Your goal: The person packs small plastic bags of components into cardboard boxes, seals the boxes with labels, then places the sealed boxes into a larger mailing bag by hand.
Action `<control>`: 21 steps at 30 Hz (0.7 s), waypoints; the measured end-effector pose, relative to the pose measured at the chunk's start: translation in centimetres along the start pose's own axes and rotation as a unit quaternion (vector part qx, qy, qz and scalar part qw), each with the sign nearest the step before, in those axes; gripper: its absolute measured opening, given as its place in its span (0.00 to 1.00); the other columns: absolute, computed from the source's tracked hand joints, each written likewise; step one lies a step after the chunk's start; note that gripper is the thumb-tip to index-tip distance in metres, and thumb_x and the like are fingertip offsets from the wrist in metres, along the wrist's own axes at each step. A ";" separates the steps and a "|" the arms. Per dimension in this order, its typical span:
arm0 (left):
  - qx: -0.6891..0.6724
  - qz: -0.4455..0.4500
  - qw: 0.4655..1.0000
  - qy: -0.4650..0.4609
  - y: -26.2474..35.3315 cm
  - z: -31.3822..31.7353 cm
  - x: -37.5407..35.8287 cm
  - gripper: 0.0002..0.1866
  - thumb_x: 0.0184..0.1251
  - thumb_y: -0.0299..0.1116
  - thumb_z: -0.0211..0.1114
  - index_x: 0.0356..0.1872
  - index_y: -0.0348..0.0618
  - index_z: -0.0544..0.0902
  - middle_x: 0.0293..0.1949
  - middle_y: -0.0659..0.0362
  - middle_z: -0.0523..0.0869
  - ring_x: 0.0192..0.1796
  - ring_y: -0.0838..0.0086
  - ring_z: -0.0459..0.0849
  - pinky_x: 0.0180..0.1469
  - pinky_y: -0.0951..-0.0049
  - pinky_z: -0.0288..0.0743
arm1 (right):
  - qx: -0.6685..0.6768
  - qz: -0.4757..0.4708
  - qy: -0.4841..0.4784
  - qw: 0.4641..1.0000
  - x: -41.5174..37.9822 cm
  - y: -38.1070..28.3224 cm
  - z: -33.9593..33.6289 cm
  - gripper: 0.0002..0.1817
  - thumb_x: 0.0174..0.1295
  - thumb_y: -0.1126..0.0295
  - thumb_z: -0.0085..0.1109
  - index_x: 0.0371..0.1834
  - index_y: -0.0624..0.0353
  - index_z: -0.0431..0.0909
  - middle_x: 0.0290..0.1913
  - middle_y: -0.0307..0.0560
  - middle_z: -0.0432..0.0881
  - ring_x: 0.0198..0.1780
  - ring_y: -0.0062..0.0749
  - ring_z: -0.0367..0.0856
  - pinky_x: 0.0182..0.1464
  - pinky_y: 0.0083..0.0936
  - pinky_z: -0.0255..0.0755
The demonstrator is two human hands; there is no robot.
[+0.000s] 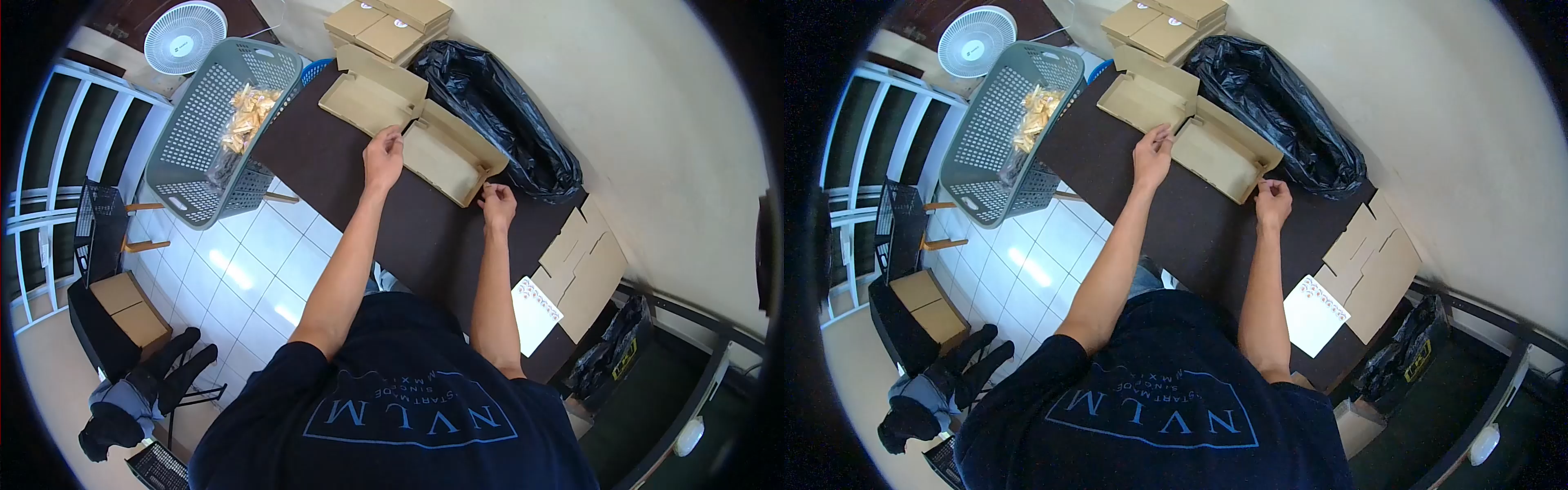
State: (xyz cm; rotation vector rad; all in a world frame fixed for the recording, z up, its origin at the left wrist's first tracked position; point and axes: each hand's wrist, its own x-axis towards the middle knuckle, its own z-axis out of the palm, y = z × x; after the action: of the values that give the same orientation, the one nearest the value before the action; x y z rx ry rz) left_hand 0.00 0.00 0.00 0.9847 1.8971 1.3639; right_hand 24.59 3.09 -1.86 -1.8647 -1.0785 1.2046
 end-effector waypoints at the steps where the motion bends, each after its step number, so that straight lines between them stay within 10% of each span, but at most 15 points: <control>1: -0.051 -0.027 0.998 0.014 -0.2 -0.7 -0.5 0.18 0.70 0.25 0.58 0.60 0.38 0.77 0.49 0.48 0.85 0.50 0.65 0.87 0.50 0.71 0.80 | 0.029 0.010 0.000 1.000 -0.3 0.1 0.1 0.07 0.64 0.69 0.64 0.39 0.60 0.79 0.39 0.42 0.81 0.39 0.27 0.81 0.39 0.27 0.81; 12: -0.150 -0.052 0.987 0.037 -5.4 -12.4 -10.4 0.11 0.73 0.26 0.55 0.53 0.38 0.79 0.35 0.58 0.84 0.38 0.78 0.83 0.37 0.79 0.77 | 0.075 -0.001 -0.104 0.992 -5.4 1.7 -3.7 0.05 0.69 0.69 0.58 0.41 0.59 0.77 0.40 0.44 0.83 0.39 0.27 0.83 0.37 0.23 0.80; 21: 0.033 -0.173 0.981 0.080 -17.1 -22.7 -20.2 0.09 0.66 0.27 0.60 0.45 0.38 0.83 0.36 0.51 0.88 0.38 0.67 0.88 0.44 0.69 0.81 | 0.028 0.006 -0.216 0.976 -10.8 -2.2 4.7 0.05 0.70 0.68 0.59 0.41 0.57 0.78 0.40 0.42 0.83 0.38 0.26 0.83 0.37 0.23 0.79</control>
State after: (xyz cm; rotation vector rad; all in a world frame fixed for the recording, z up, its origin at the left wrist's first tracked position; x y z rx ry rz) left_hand -11.12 -31.90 -8.73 0.5528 2.1255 1.2086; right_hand 17.09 -5.18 2.51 -1.6058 -1.2432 1.6800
